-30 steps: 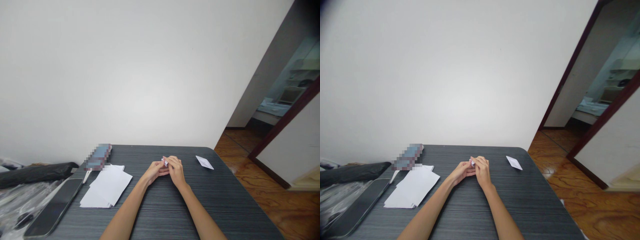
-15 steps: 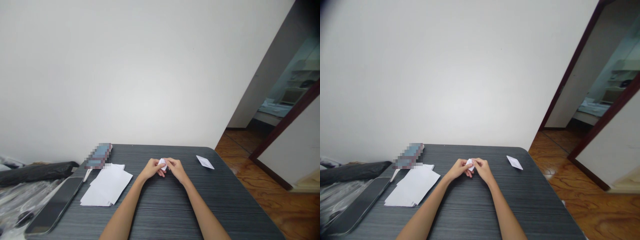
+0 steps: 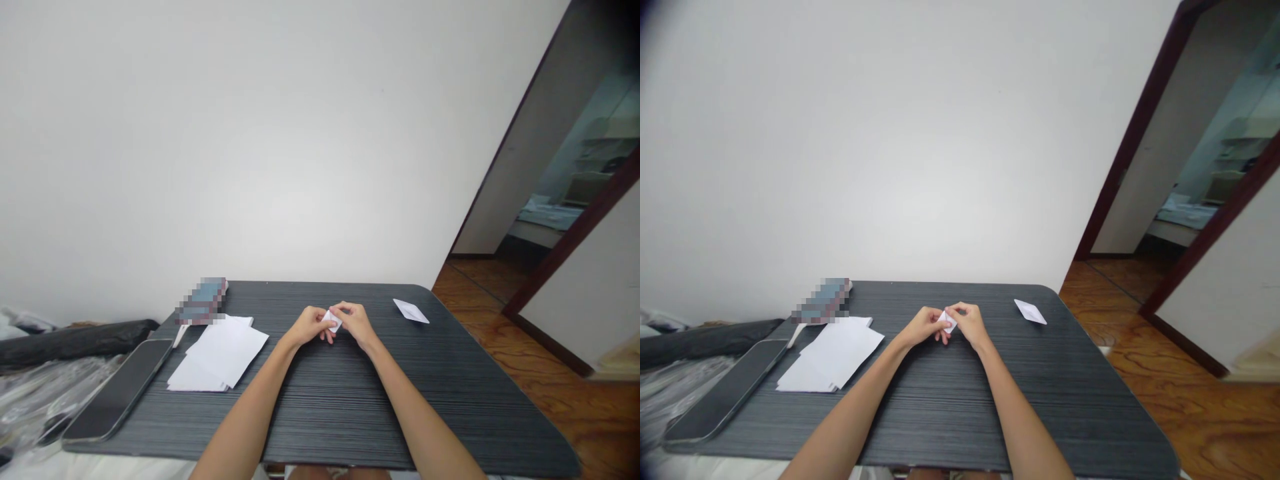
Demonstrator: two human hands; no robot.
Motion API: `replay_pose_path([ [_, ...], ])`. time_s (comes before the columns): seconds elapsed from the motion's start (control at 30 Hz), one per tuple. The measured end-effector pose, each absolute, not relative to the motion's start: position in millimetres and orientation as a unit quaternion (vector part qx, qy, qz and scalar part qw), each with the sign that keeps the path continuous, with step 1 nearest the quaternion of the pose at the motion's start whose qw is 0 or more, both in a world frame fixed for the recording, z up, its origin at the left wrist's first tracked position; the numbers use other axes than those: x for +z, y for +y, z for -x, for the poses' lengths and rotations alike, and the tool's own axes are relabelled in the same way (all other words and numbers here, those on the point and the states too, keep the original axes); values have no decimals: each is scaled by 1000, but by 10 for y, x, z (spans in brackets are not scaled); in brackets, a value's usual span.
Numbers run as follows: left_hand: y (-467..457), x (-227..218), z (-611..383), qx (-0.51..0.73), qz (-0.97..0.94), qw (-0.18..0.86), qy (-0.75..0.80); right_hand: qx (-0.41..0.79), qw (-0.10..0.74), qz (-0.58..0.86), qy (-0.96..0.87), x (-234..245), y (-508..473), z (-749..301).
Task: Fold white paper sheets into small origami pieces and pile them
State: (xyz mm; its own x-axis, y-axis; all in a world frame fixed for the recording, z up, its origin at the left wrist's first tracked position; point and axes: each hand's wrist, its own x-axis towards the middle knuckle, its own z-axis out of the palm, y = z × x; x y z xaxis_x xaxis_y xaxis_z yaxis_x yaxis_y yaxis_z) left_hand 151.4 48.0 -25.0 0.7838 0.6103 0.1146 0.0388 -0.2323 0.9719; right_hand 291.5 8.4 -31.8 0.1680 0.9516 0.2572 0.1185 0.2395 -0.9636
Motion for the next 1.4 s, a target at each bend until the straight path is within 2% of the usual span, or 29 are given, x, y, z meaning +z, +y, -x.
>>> replay_pose_path([
  [0.17,428,-325,-1521,248,-743,579,225,274,585,501,-576,-363,49,-2892],
  [0.3,413,-352,-1498,251,-751,550,265,315,577,519,-547,-418,29,-2850],
  [0.43,410,-320,-1472,294,-773,451,334,334,584,505,-541,-421,36,-2818],
  [0.53,406,-295,-1463,321,-803,357,353,308,592,506,-547,-424,69,-2798],
  [0.63,395,-277,-1458,330,-822,306,349,275,597,509,-556,-438,99,-2774],
  [0.97,458,-269,-1444,395,-790,301,360,310,617,484,-538,-391,84,-2773],
  [1.2,470,-230,-1436,419,-746,429,291,313,636,447,-545,-404,181,-2874],
  [1.4,423,-120,-1410,381,-813,352,266,270,626,446,-580,-358,145,-2935],
])
